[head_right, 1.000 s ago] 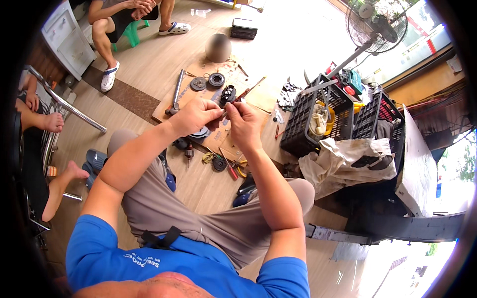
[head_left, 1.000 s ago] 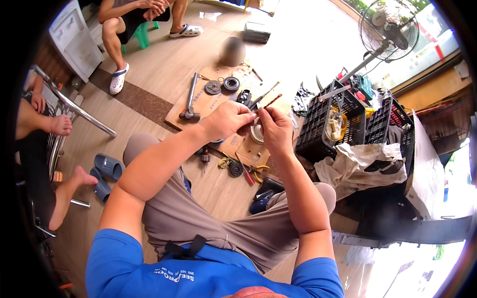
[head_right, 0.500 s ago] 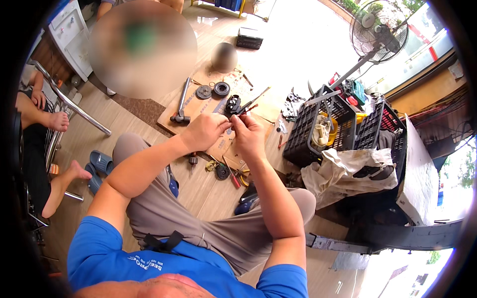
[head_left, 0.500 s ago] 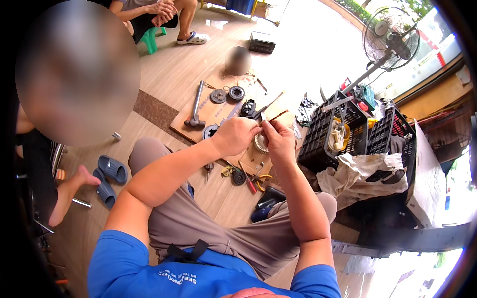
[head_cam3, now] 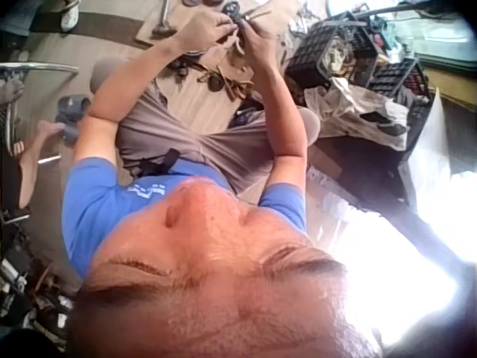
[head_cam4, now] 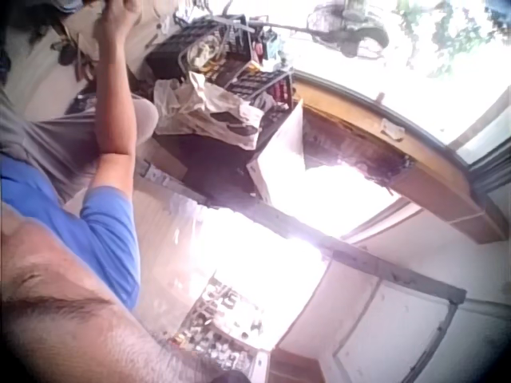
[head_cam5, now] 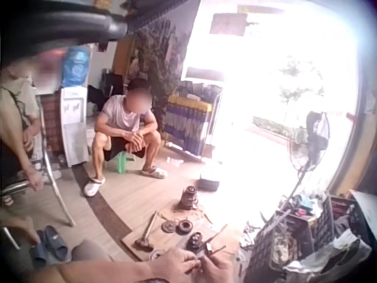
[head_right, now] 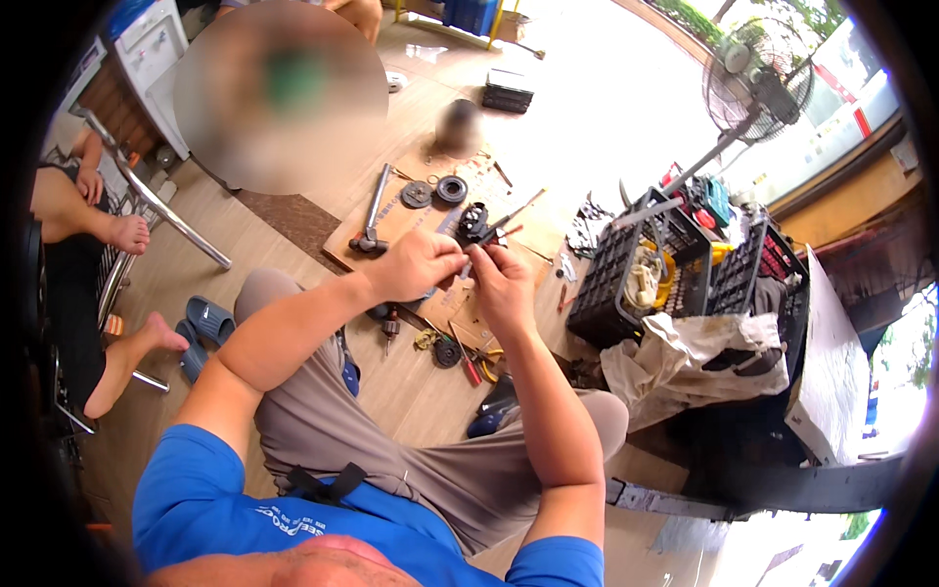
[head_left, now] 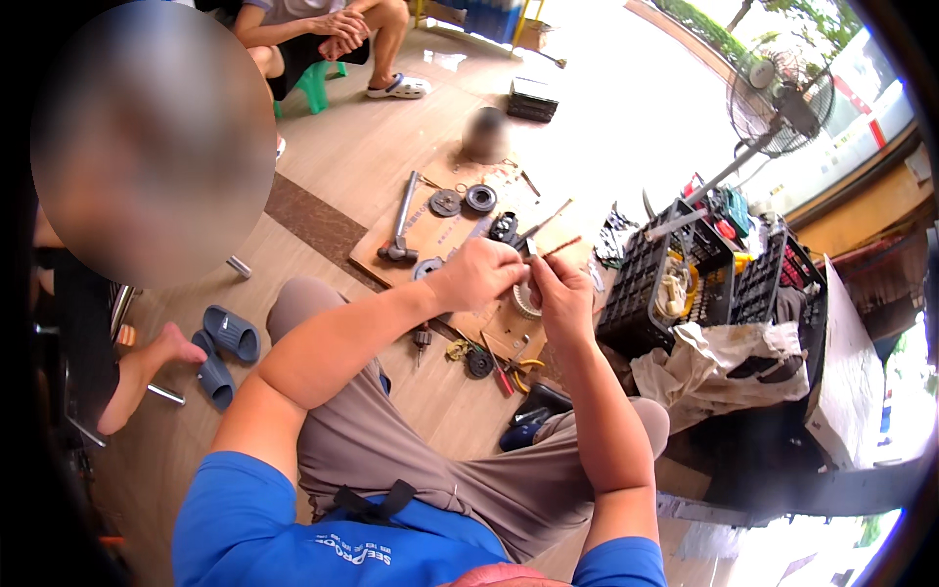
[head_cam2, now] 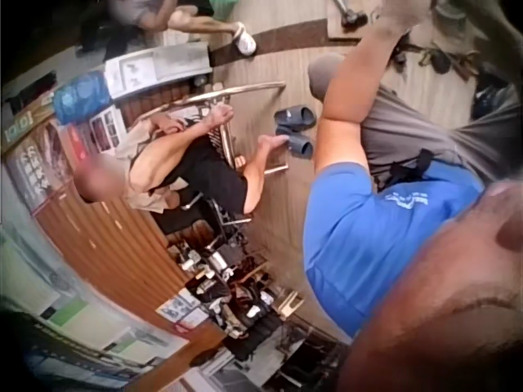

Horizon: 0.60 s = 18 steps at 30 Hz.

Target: The person repairs an electric motor by handling its internal components and using pliers to work on the wiring and connections.

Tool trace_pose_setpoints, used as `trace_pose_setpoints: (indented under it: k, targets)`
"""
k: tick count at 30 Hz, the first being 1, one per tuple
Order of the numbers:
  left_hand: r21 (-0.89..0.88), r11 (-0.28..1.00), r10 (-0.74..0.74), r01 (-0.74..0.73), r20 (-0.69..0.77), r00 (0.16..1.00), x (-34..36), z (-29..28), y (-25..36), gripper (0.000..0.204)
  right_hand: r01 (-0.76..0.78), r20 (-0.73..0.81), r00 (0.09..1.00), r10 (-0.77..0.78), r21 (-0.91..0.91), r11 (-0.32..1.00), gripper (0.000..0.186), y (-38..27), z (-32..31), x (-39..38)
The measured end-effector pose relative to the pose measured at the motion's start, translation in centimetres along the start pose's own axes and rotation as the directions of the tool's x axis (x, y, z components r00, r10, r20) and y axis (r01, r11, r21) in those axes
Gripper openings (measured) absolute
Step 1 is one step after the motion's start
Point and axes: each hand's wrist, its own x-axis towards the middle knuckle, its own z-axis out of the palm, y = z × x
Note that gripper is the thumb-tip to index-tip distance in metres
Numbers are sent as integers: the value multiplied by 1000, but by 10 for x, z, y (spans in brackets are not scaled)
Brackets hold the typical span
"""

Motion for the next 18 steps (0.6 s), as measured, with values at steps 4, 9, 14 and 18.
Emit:
trace_pose_setpoints:
  k: [4,9,14,18]
  targets:
    - [586,711,494,-389,-22,869,-7,-4,-10,19,-54,-80,996,43,-143,988,20,11,10,2]
    - [796,489,549,-356,37,835,-3,18,-13,15,-64,-91,994,57,-69,996,17,18,-6,0]
    - [554,767,411,-325,-35,911,-1,2,-15,25,34,86,996,-39,61,998,18,-2,-1,-5]
    - [-78,996,48,-43,61,997,-6,-12,-2,28,13,345,938,-33,59,998,18,-5,-2,-10]
